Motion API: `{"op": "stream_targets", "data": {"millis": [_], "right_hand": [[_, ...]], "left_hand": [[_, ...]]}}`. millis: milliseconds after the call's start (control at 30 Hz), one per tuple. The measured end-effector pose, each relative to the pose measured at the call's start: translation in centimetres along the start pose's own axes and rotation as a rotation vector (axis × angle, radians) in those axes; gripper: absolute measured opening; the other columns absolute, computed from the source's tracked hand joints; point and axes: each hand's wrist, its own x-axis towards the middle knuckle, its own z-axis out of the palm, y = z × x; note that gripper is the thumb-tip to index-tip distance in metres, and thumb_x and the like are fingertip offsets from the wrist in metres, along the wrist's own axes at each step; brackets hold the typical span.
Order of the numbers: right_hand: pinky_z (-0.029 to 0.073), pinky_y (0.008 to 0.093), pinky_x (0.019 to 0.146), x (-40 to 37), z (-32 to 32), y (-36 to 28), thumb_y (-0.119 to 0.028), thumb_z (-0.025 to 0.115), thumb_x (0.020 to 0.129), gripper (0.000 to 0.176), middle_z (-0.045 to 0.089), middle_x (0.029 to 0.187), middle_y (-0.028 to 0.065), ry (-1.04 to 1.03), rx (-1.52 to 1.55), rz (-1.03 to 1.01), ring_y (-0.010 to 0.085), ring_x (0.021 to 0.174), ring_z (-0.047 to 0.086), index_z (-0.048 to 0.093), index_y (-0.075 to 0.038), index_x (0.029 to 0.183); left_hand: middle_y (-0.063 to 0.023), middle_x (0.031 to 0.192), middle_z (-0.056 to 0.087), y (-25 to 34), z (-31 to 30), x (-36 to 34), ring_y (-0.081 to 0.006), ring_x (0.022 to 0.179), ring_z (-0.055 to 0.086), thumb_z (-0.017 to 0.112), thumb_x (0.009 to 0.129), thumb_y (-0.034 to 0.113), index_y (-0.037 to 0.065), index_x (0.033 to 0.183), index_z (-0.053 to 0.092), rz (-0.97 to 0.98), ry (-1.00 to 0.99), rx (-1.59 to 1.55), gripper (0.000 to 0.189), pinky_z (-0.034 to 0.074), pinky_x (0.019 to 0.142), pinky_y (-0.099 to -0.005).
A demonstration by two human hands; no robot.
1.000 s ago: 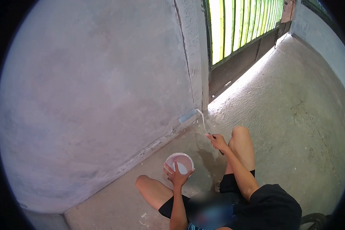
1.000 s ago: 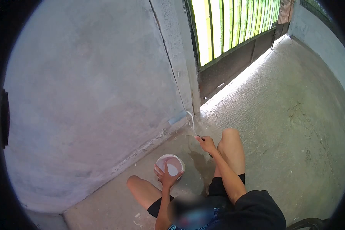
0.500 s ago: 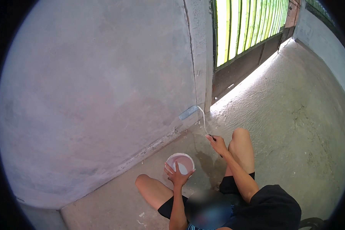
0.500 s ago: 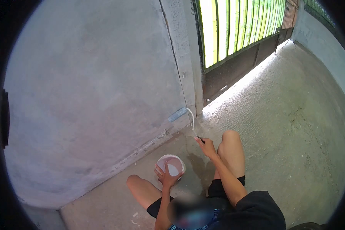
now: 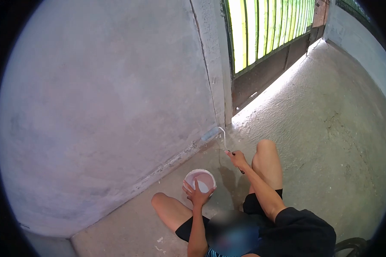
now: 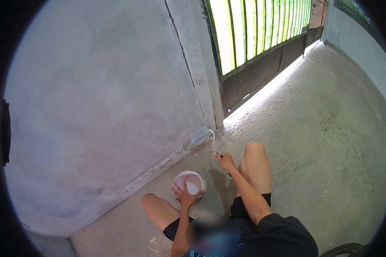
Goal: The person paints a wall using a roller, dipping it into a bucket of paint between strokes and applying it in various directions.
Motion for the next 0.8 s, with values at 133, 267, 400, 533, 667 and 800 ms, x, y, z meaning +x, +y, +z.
{"op": "stream_targets", "data": {"millis": [133, 267, 400, 533, 667, 800], "right_hand": [[0.041, 0.042, 0.057, -1.9, -0.5, -1.3, -0.053, 0.059, 0.087, 0.064, 0.052, 0.056, 0.0169, 0.05, 0.018, -0.104, 0.0255, 0.053, 0.048, 0.057, 0.007, 0.066], [0.04, 0.0422, 0.057, -0.8, 0.2, -0.3, -0.054, 0.058, 0.087, 0.064, 0.051, 0.056, 0.0178, 0.031, 0.011, -0.1, 0.0251, 0.053, 0.048, 0.057, 0.007, 0.067], [0.035, 0.0337, 0.042, 1.0, 1.3, 1.6, -0.05, 0.06, 0.088, 0.059, 0.046, 0.05, 0.0045, -0.017, -0.01, 0.007, 0.014, 0.042, 0.043, 0.052, 0.0, 0.058], [0.034, 0.0345, 0.04, 0.4, 1.6, 1.8, -0.049, 0.062, 0.088, 0.06, 0.045, 0.048, 0.0052, 0.029, 0.078, -0.136, 0.0145, 0.04, 0.042, 0.049, -0.001, 0.056], [0.037, 0.0392, 0.047, 0.5, 1.6, 1.9, -0.05, 0.062, 0.086, 0.06, 0.048, 0.051, 0.0095, 0.0, 0.018, 0.021, 0.0188, 0.045, 0.046, 0.052, 0.002, 0.059], [0.042, 0.0424, 0.054, 0.8, 2.1, 1.5, -0.05, 0.063, 0.086, 0.061, 0.052, 0.054, 0.0144, 0.005, 0.02, 0.051, 0.0228, 0.051, 0.053, 0.056, 0.006, 0.062]], "left_hand": [[-0.0235, 0.153, -0.013, -0.4, 0.6, 0.0, -0.0512, 0.138, -0.008, 0.074, 0.055, 0.073, 0.022, 0.149, 0.024, 0.022, 0.013, -0.016, 0.118, 0.022, 0.098, -0.0725], [-0.0231, 0.154, -0.013, -0.4, 0.6, -0.1, -0.0509, 0.138, -0.008, 0.075, 0.055, 0.072, 0.022, 0.149, 0.024, 0.017, 0.033, -0.02, 0.118, 0.022, 0.098, -0.072], [-0.0231, 0.154, -0.013, 0.0, -0.1, 0.1, -0.0506, 0.138, -0.007, 0.075, 0.055, 0.072, 0.021, 0.149, 0.024, -0.005, 0.025, 0.006, 0.118, 0.023, 0.098, -0.0715], [-0.023, 0.154, -0.013, 0.1, 0.0, -0.2, -0.0503, 0.139, -0.007, 0.074, 0.054, 0.072, 0.021, 0.149, 0.023, -0.015, -0.01, 0.001, 0.119, 0.022, 0.098, -0.0717], [-0.023, 0.154, -0.013, 0.0, 0.3, -0.1, -0.0503, 0.138, -0.007, 0.074, 0.053, 0.074, 0.021, 0.149, 0.023, -0.011, 0.01, -0.005, 0.121, 0.023, 0.098, -0.0723], [-0.0229, 0.154, -0.014, -0.5, 0.6, 0.3, -0.0504, 0.138, -0.008, 0.074, 0.052, 0.074, 0.021, 0.149, 0.023, 0.011, 0.019, 0.019, 0.121, 0.024, 0.097, -0.0722]]}}
